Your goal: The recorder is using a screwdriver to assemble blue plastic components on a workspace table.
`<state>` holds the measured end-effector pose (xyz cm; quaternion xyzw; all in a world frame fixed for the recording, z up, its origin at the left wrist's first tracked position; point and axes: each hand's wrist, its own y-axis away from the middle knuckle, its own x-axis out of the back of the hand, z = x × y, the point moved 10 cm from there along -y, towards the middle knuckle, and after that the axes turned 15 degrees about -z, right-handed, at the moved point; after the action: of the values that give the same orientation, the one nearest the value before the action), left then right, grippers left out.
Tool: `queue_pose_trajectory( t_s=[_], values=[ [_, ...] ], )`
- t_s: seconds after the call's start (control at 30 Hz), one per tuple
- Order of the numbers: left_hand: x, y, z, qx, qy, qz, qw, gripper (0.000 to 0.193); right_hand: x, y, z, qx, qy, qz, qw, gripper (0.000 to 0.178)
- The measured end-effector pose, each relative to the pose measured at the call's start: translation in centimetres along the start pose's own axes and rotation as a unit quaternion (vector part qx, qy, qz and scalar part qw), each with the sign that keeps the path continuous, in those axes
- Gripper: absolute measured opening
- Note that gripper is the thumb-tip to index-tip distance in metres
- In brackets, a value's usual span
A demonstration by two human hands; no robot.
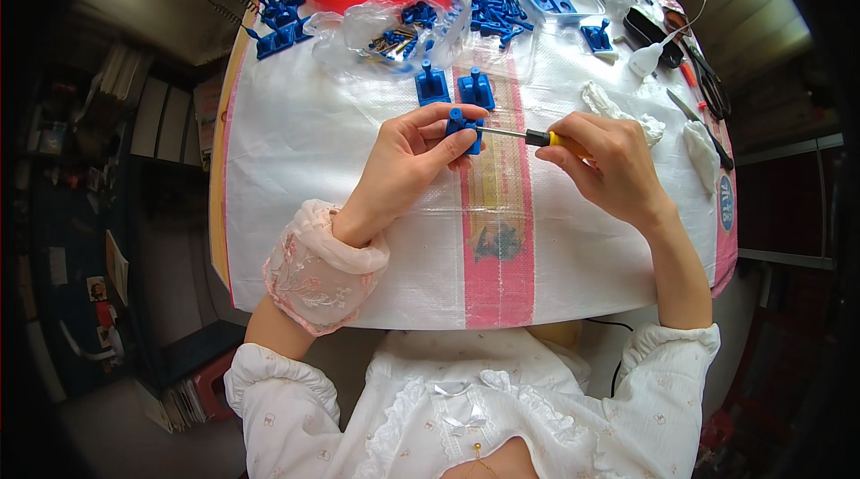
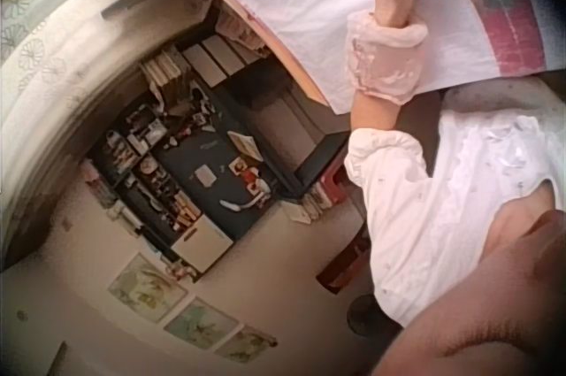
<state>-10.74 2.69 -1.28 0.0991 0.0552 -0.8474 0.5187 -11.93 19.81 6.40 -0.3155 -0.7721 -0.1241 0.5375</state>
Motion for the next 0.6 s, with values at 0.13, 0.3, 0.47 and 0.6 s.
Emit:
queue_pose_trajectory(
  t_s=[0.13, 0.3, 0.47, 0.6],
  values=[
    [-0.02, -0.07, -0.06, 0.001, -0.002, -0.006, 1.0, 0.028, -0.02, 0.01, 0.13, -0.003, -0.007, -0.003, 1.0, 0.027],
    [0.0, -0.07, -0.04, -0.002, -0.001, -0.005, 1.0, 0.028, -0.01, -0.02, 0.15, -0.003, -0.014, -0.005, 1.0, 0.028],
    [-0.01, -0.01, -0.04, 0.004, -0.006, -0.007, 1.0, 0.027, -0.41, 0.01, 0.51, -0.018, -0.013, -0.034, 0.999, 0.023],
    [-0.14, -0.17, 0.0, 0.004, -0.001, -0.015, 1.0, 0.027, -0.23, 0.09, 0.46, -0.014, -0.024, -0.029, 0.999, 0.024]
  ],
)
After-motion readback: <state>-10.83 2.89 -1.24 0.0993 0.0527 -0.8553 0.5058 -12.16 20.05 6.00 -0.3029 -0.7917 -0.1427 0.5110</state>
